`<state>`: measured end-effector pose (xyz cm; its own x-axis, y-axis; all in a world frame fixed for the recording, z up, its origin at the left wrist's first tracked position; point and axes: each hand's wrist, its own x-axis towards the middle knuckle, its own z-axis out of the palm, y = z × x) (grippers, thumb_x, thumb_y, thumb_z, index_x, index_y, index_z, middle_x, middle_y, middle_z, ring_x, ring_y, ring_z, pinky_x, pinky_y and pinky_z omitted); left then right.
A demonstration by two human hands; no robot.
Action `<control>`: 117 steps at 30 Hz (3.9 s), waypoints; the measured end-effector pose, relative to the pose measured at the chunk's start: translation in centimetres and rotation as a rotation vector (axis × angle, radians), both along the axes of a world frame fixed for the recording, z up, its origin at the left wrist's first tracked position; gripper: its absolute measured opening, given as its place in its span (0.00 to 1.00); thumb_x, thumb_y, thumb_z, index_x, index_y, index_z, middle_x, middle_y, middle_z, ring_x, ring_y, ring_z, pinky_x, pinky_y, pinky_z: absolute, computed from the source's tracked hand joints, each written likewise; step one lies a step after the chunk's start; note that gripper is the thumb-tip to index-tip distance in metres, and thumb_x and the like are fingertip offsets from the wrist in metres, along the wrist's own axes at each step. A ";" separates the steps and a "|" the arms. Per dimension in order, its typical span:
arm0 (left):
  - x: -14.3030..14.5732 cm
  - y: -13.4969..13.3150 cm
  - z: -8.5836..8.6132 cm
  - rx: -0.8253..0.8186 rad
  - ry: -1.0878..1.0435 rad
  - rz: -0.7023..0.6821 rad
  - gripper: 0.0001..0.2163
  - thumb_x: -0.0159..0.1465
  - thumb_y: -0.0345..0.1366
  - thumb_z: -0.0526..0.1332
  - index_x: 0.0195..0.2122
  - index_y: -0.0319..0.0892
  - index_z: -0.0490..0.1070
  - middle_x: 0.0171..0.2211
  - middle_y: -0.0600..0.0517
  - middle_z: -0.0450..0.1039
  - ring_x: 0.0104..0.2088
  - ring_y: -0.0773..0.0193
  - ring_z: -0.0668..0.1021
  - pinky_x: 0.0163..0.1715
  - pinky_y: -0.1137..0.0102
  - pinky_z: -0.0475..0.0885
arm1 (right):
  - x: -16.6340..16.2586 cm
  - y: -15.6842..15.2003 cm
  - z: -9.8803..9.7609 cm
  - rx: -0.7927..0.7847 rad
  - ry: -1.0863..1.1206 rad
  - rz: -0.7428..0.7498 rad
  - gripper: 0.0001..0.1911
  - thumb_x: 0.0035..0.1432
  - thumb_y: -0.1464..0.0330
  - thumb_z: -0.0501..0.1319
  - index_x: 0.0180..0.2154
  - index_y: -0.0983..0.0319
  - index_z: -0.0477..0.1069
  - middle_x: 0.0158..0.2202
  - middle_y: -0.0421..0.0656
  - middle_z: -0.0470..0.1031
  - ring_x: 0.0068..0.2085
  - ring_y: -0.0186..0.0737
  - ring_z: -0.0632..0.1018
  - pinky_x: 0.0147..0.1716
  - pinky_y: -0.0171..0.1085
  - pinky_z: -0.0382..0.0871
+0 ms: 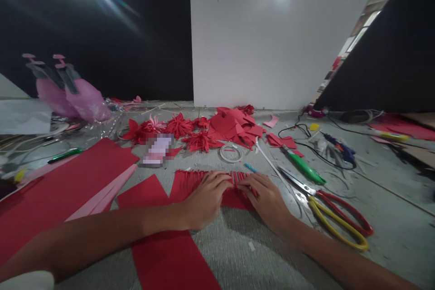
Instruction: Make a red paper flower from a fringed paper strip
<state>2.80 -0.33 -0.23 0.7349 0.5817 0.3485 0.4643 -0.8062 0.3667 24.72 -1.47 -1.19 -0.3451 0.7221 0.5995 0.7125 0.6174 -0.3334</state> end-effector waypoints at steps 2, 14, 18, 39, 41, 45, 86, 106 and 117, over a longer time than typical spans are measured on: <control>0.0 0.0 0.0 -0.001 -0.003 -0.002 0.18 0.64 0.22 0.49 0.54 0.39 0.64 0.58 0.45 0.65 0.62 0.56 0.62 0.64 0.57 0.60 | 0.0 0.0 0.1 -0.018 0.019 -0.019 0.05 0.66 0.68 0.58 0.36 0.59 0.72 0.34 0.42 0.76 0.37 0.42 0.76 0.40 0.42 0.70; -0.1 -0.3 0.4 0.000 0.074 -0.005 0.21 0.64 0.22 0.51 0.58 0.38 0.64 0.61 0.46 0.65 0.64 0.54 0.60 0.65 0.53 0.57 | -0.2 -0.2 0.3 -0.122 0.048 -0.096 0.08 0.65 0.64 0.58 0.33 0.58 0.65 0.33 0.42 0.71 0.35 0.41 0.75 0.38 0.41 0.72; -0.1 -0.2 0.1 0.036 0.109 -0.006 0.21 0.66 0.25 0.52 0.60 0.38 0.63 0.61 0.45 0.64 0.65 0.51 0.59 0.65 0.52 0.56 | -0.4 0.0 0.2 -0.170 -0.002 -0.039 0.11 0.68 0.66 0.53 0.51 0.57 0.65 0.51 0.48 0.72 0.53 0.45 0.74 0.53 0.48 0.69; 0.1 -0.1 -0.4 0.099 0.140 -0.020 0.20 0.66 0.26 0.53 0.60 0.38 0.64 0.60 0.45 0.65 0.63 0.50 0.60 0.65 0.51 0.56 | -0.1 0.9 -0.6 -0.317 -0.072 0.089 0.32 0.65 0.75 0.47 0.68 0.54 0.42 0.60 0.47 0.66 0.64 0.44 0.63 0.62 0.55 0.60; 0.1 -0.1 -0.4 0.093 0.137 -0.017 0.20 0.66 0.26 0.53 0.59 0.39 0.64 0.59 0.45 0.65 0.63 0.50 0.60 0.64 0.51 0.57 | -0.1 0.9 -0.6 -0.315 -0.071 0.096 0.33 0.65 0.75 0.47 0.68 0.54 0.42 0.59 0.48 0.67 0.64 0.45 0.64 0.61 0.56 0.61; 0.2 -0.1 -0.4 0.070 0.127 -0.020 0.20 0.66 0.25 0.53 0.59 0.40 0.64 0.58 0.45 0.66 0.63 0.52 0.60 0.64 0.52 0.58 | -0.1 0.9 -0.7 -0.298 -0.053 0.098 0.33 0.64 0.76 0.48 0.67 0.56 0.44 0.58 0.49 0.67 0.62 0.45 0.65 0.61 0.55 0.62; -0.1 0.2 -0.8 0.074 0.200 -0.052 0.26 0.63 0.24 0.54 0.64 0.37 0.57 0.65 0.42 0.58 0.69 0.50 0.52 0.67 0.52 0.52 | 0.0 0.5 -0.7 -0.288 0.026 -0.001 0.22 0.67 0.70 0.49 0.62 0.57 0.56 0.55 0.48 0.72 0.57 0.45 0.72 0.57 0.53 0.66; 0.1 0.0 -0.3 0.102 0.157 -0.068 0.29 0.63 0.23 0.51 0.66 0.36 0.51 0.64 0.43 0.58 0.68 0.52 0.54 0.67 0.55 0.53 | 0.1 0.1 0.3 -0.078 0.100 0.007 0.14 0.69 0.69 0.51 0.50 0.57 0.71 0.46 0.46 0.76 0.48 0.42 0.77 0.50 0.44 0.73; 0.0 0.1 -0.6 0.086 0.135 -0.071 0.25 0.62 0.22 0.52 0.62 0.35 0.57 0.63 0.42 0.60 0.68 0.51 0.53 0.67 0.54 0.55 | 0.1 -0.1 -0.3 -0.005 0.053 0.072 0.12 0.68 0.71 0.54 0.48 0.59 0.73 0.40 0.45 0.79 0.41 0.40 0.80 0.43 0.41 0.77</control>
